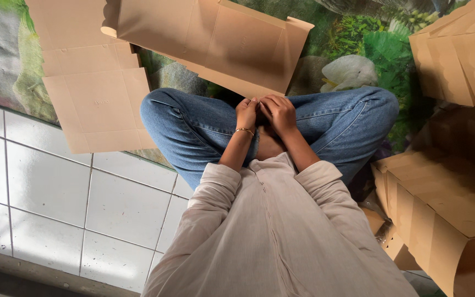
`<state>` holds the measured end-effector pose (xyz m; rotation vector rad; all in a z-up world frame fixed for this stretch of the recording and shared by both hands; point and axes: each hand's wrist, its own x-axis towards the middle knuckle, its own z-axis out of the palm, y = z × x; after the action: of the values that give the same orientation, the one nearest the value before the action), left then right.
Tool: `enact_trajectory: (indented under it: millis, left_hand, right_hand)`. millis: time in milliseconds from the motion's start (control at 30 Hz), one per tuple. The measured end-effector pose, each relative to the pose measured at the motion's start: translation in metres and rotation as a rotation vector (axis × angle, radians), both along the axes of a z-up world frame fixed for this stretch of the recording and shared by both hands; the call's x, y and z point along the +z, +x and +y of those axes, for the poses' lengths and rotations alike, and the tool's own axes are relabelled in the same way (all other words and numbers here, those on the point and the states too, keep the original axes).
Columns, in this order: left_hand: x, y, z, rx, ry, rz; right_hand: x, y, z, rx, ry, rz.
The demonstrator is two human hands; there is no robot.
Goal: The person sits cross-legged on the floor and assembles a flat cardboard box by folding its sides and tucking the flaps into place. The person handles the box by hand, folding and securing the edges to form a three-dimensional container.
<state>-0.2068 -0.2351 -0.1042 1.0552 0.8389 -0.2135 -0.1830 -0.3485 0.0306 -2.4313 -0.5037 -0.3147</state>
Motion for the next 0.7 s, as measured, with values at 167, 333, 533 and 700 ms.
enact_trajectory:
  millis: [167, 333, 533, 700]
  left_hand:
    - [0.014, 0.003, -0.001, -0.036, 0.084, 0.062]
    - [-0.006, 0.007, -0.004, -0.049, 0.21, 0.242]
    - [-0.025, 0.007, -0.009, 0.012, 0.197, 0.258]
    - [-0.01, 0.016, -0.011, 0.014, 0.208, 0.257]
  right_hand:
    - [-0.016, -0.001, -0.002, -0.009, -0.086, 0.029]
    - [-0.032, -0.003, -0.001, -0.002, -0.175, 0.038]
    - [-0.05, -0.005, -0.003, 0.017, -0.225, 0.066]
    - [-0.046, -0.004, -0.002, 0.012, -0.237, 0.037]
